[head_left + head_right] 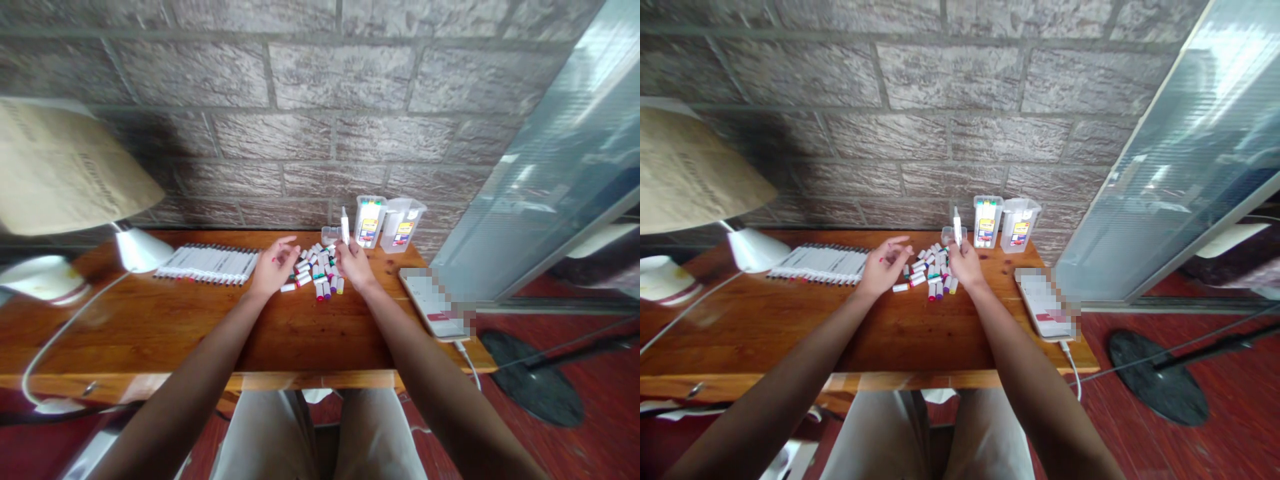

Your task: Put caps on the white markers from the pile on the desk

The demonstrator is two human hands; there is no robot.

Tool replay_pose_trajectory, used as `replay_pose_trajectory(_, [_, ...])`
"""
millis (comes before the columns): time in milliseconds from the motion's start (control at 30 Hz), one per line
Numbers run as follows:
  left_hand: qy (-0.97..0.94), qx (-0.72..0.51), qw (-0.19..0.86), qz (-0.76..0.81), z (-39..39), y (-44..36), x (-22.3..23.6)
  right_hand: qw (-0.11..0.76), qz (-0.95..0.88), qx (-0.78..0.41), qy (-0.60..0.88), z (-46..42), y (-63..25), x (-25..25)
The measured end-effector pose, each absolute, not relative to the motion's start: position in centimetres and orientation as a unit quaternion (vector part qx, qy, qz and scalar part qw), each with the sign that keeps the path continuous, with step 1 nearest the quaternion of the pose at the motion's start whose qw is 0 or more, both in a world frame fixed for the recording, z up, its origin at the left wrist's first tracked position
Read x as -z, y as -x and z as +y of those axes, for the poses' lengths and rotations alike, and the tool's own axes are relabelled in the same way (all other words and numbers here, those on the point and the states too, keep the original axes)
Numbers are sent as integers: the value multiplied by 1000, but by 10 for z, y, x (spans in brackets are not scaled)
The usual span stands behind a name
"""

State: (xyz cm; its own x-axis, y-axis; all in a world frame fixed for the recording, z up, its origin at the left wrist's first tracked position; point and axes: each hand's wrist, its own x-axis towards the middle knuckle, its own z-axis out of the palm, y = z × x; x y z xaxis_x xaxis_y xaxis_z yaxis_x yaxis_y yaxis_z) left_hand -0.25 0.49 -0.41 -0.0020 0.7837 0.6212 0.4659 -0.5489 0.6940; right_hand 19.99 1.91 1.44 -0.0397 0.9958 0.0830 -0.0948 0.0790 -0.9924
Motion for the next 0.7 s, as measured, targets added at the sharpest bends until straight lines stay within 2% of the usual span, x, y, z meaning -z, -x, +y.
replay_pose_trajectory(133, [-691, -547, 143, 451, 7, 4, 6, 553, -451, -531, 458, 19, -202, -18])
replay_pose_trajectory(700, [-694, -537, 142, 459, 5, 2, 5, 582, -438, -565, 388, 16, -205, -25])
